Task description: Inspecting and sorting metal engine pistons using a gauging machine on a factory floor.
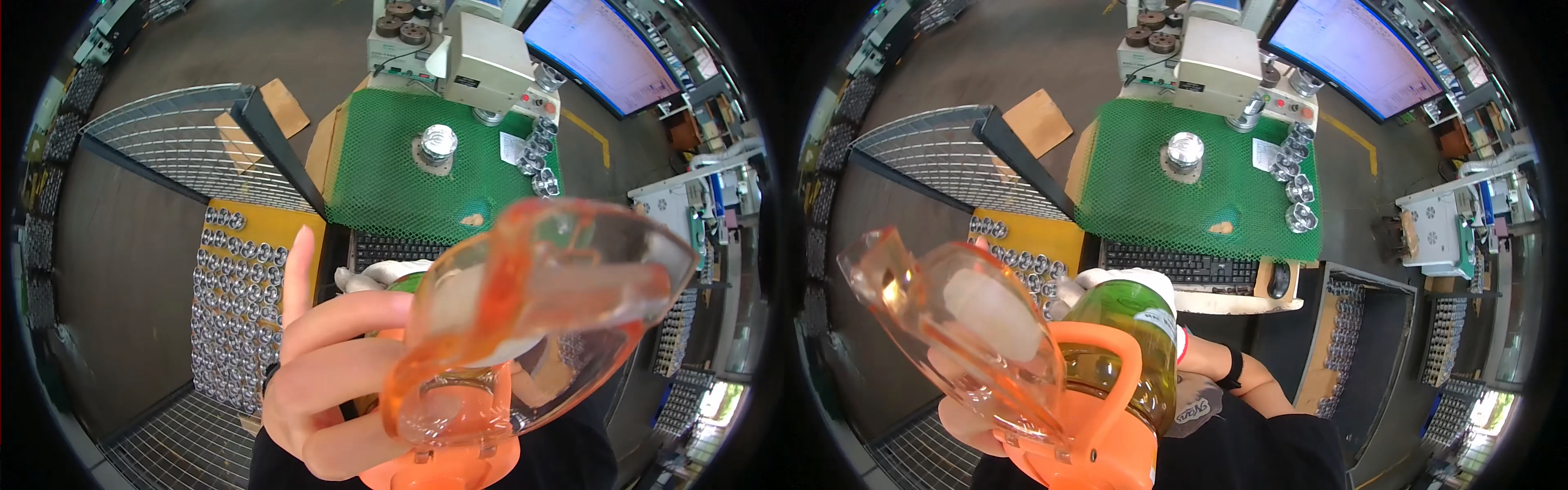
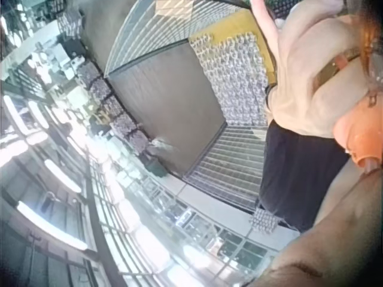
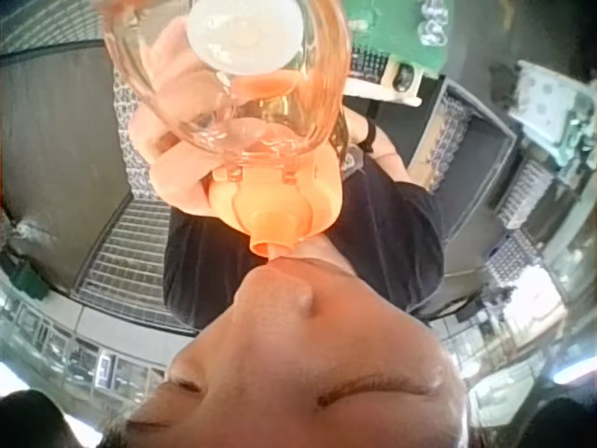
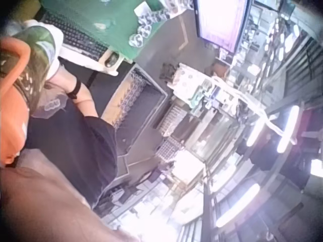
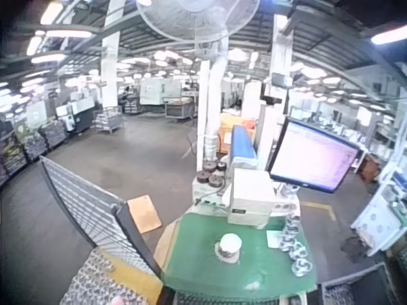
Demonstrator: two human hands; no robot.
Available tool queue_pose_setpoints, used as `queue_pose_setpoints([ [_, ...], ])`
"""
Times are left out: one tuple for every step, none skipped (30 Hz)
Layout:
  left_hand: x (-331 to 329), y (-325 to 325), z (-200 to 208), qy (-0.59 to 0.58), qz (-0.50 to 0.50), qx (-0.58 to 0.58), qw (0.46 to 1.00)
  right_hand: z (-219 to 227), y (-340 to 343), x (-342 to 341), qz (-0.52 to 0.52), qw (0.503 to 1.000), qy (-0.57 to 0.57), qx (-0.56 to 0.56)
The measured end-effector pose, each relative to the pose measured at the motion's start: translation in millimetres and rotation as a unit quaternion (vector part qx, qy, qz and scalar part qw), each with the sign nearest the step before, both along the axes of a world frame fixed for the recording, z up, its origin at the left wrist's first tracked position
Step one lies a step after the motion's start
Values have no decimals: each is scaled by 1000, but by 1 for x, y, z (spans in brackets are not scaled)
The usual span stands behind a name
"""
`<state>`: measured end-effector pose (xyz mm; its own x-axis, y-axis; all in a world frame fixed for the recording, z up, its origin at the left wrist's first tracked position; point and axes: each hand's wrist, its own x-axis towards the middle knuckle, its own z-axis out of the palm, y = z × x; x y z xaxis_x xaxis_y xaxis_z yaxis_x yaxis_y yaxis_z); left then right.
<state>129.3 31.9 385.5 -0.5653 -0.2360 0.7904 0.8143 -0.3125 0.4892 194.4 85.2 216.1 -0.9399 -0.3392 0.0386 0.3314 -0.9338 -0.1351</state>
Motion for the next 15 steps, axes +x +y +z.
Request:
queue_pose_setpoints([
  [1, -5, -2, -6, -10, -38, 999, -6, -1, -4, 16, 998, 2, -60],
  [-1, -11, -5, -9, -21, -76, 997, -11, -3, -8, 32, 992, 5, -119],
  [-1, -17, -5, -12, -32, -99, 995, -11, -2, -10, 43, 984, 7, -173],
  [-1, -23, -5, -16, -38, -118, 992, 9, 1, -10, 12, 997, 1, -81],
  [-2, -28, -5, -18, -42, -135, 990, 4, 3, -7, 16, 997, 1, -81],
  [-3, -32, -4, -21, -44, -145, 988, -7, 4, -3, 35, 998, -7, -47],
  [-3, -36, -4, -25, -45, -157, 986, -12, 5, -1, 54, 998, -14, -12],
  [-5, -42, -3, -26, -45, -165, 985, -8, 5, -2, 59, 998, -15, -9],
  [-4, -46, -4, -30, -45, -175, 983, -1, 5, -3, 58, 997, -16, 38],
  [-7, -52, -3, -31, -41, -183, 982, 2, 5, -4, 57, 995, -17, 86],
  [-7, -56, -3, -34, -38, -190, 980, 3, 0, -7, 63, 993, -17, 94],
  [-8, -57, -3, -35, -38, -196, 979, 1, -4, -9, 67, 994, -15, 80],
  [-9, -59, -3, -37, -39, -203, 978, 1, -10, -11, 73, 995, -12, 69],
  [-9, -60, -3, -38, -41, -207, 977, 0, -13, -13, 74, 995, -8, 62],
  [-9, -63, -2, -41, -35, -212, 976, 0, -19, -15, 82, 995, -3, 54],
])
